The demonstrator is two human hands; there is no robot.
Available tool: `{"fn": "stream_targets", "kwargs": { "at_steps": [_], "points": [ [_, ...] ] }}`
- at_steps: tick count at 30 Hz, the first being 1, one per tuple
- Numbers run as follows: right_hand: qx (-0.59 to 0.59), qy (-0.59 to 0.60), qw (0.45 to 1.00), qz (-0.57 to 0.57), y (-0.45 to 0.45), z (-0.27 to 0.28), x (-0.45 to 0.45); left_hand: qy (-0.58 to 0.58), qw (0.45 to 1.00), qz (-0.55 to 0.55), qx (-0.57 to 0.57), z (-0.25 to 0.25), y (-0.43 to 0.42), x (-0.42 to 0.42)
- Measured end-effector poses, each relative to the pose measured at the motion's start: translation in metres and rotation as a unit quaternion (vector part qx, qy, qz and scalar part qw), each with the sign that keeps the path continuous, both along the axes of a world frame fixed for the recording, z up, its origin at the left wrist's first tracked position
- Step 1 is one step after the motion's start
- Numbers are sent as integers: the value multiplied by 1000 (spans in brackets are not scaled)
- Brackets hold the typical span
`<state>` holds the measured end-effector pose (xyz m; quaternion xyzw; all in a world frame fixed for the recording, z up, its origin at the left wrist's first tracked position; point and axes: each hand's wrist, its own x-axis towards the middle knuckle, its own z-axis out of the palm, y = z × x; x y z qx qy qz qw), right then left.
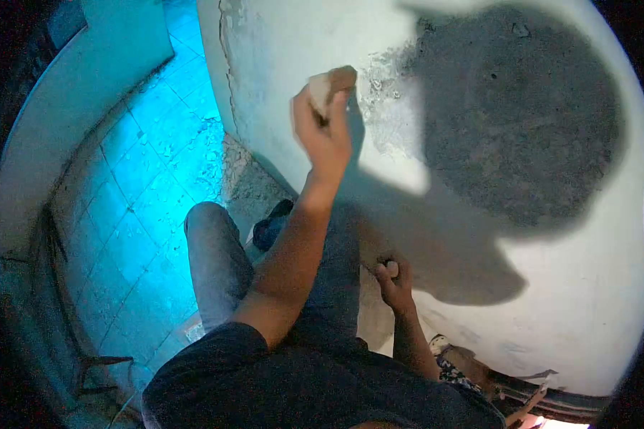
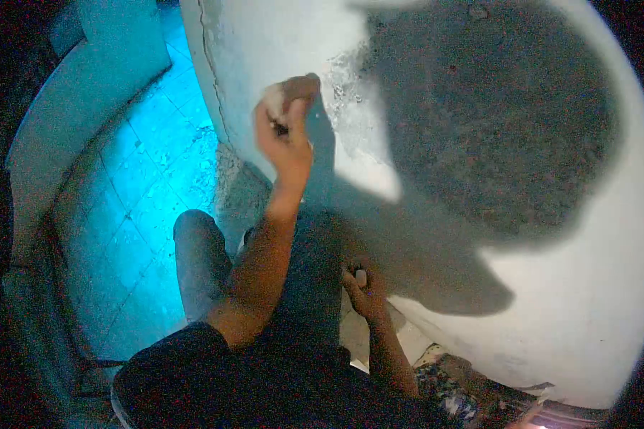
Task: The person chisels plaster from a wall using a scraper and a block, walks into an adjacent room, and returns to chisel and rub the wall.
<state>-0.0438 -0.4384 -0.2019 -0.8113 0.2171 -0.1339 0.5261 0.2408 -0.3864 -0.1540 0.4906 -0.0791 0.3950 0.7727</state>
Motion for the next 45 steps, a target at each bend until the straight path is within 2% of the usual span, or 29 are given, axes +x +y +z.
{"fn": "stream_targets", "kwargs": {
  "at_steps": [2, 3, 4, 5, 6, 7, 8, 10, 12, 14, 15, 16, 18, 20, 21, 24, 26, 27, 29, 31, 33, 35, 36, 38, 40, 42, 43, 44, 45],
  "points": [
    [-40, 51, 998, 14, -6, -32, 2, 14, 994, -67, 90, -2, 0, 3],
    [-42, 48, 998, 16, -10, -43, 9, -13, 996, -58, 63, -4, 1, 5],
    [-145, 89, 983, 70, -13, -53, 16, -15, 996, -59, 62, 1, -1, 1],
    [-243, 134, 953, 122, -11, -58, 20, -4, 998, -62, -34, 8, -2, -8],
    [-241, 135, 953, 121, -9, -63, 30, 6, 990, -64, -129, 11, -4, -12],
    [-249, 208, 937, 129, -7, -66, 46, 7, 998, -50, -39, 10, -7, -10],
    [-253, 281, 916, 138, -2, -70, 56, 12, 998, -51, -36, 4, -6, -9],
    [-238, 272, 922, 140, 7, -83, 71, 31, 993, -102, 48, 2, 0, -3],
    [-225, 257, 930, 139, 1, -95, 78, 5, 998, -44, 53, 8, 3, -11],
    [-231, 208, 945, 106, 0, -113, 75, 19, 998, -35, -57, 10, -2, -16],
    [-227, 212, 945, 107, -1, -139, 69, 0, 997, 5, 75, -8, -10, -2],
    [-293, 196, 933, 70, -5, -178, 62, 4, 997, 6, 77, -11, -6, -4],
    [-366, 170, 914, 38, -12, -178, 69, 24, 996, -83, 29, -6, 0, -7],
    [-275, 320, 903, 82, -1, -116, 74, 42, 996, -73, -3, 2, 2, -16],
    [-272, 322, 903, 81, -3, -120, 74, 50, 998, -42, -18, 1, -3, -17],
    [-176, 280, 942, 57, -5, -146, 63, 60, 998, -33, 0, -4, 3, -20],
    [-23, 177, 984, -12, -9, -156, 65, 44, 995, -68, 54, -3, 7, -11],
    [28, 139, 989, -35, -13, -162, 66, 15, 992, -69, -107, -1, -4, -11],
    [-227, 171, 957, 63, -14, -151, 65, 32, 995, -81, -54, -10, -9, -10],
    [-219, 115, 968, 47, -6, -142, 65, 55, 996, -68, 12, -10, -15, -11],
    [-219, 48, 974, 36, -9, -149, 70, 62, 995, -80, -9, -9, -2, -17],
    [-370, 130, 919, 34, -12, -169, 65, 47, 991, -51, -110, -4, -5, -20],
    [-369, 131, 919, 33, -17, -172, 62, 47, 991, -53, -110, -8, -9, -19],
    [-281, 207, 934, 72, -25, -171, 58, 90, 992, -67, 50, -19, -10, -18],
    [-328, 202, 921, 67, -22, -178, 60, 117, 987, -106, 2, -23, -8, -16],
    [-373, 198, 904, 60, -22, -185, 61, 74, 995, -38, -55, -21, -5, -19],
    [-354, 148, 923, 30, -16, -179, 62, 59, 984, -44, -159, -7, -10, -23],
    [-342, 123, 931, 12, -13, -174, 63, 60, 984, -47, -158, -12, -13, -22],
    [-331, 98, 938, -4, -11, -169, 63, 76, 993, -68, -54, -22, -16, -19]
  ]
}}
